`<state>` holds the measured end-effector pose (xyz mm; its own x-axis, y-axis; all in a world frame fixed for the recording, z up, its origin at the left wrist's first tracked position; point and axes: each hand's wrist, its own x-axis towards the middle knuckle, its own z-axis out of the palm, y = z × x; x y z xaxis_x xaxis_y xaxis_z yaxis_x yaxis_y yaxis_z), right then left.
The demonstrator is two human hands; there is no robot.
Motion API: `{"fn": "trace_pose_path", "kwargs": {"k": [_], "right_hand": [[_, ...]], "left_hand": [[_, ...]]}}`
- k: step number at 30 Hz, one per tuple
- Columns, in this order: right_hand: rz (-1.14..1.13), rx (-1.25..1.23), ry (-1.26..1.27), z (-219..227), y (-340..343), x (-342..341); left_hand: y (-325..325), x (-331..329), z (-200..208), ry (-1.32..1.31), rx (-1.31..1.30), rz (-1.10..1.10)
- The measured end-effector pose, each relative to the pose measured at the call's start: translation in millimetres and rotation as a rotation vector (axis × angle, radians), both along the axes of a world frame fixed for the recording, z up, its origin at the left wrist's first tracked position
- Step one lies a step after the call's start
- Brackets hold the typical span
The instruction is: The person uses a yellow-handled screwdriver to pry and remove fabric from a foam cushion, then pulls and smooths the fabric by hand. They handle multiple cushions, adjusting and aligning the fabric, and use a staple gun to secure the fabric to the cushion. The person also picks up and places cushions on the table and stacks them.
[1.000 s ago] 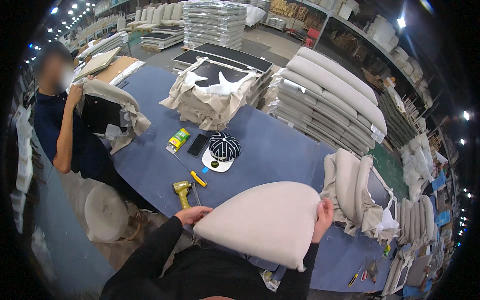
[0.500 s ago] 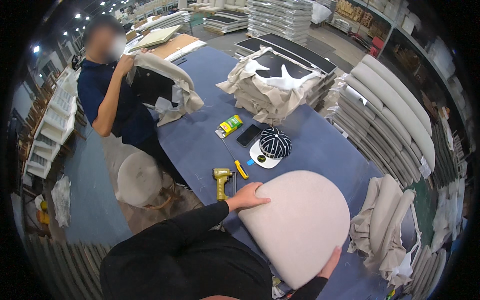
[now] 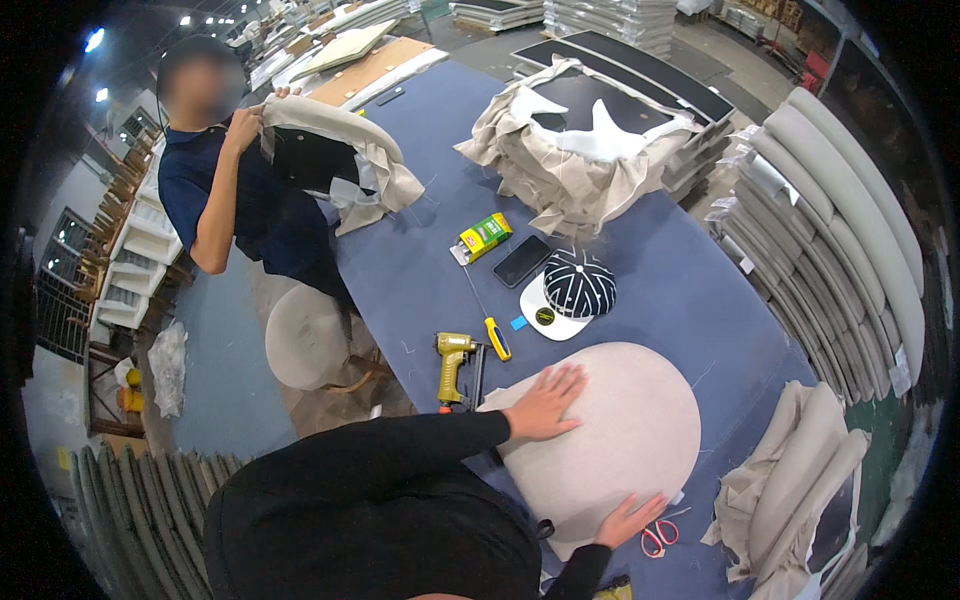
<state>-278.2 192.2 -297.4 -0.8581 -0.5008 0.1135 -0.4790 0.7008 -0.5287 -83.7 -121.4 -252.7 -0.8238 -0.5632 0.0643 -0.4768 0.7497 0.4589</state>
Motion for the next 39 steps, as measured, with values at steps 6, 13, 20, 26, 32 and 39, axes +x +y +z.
{"fn": "trace_pose_path", "kwargs": {"k": [6, 13, 20, 26, 32, 39], "right_hand": [[0.157, 0.115, -0.096, 6, -138, -158], [0.358, 0.15, -0.353, 25, -241, -200], [0.128, 0.112, -0.058, 19, -151, -168], [-0.127, -0.085, -0.082, 12, -26, -52], [-0.233, -0.89, -1.055, -32, 71, -15], [-0.397, -0.859, -1.401, 4, 87, -31]], "left_hand": [[-41, -165, -15, 0.112, 0.028, -0.032], [-71, -259, -11, -0.044, 0.125, -0.281], [-78, -171, -15, 0.06, -0.009, -0.119], [-33, -38, 3, -0.094, -0.001, 0.004], [-42, 46, -39, 0.029, 0.704, 0.354], [-55, 52, -66, 0.163, 1.117, 0.438]]}}
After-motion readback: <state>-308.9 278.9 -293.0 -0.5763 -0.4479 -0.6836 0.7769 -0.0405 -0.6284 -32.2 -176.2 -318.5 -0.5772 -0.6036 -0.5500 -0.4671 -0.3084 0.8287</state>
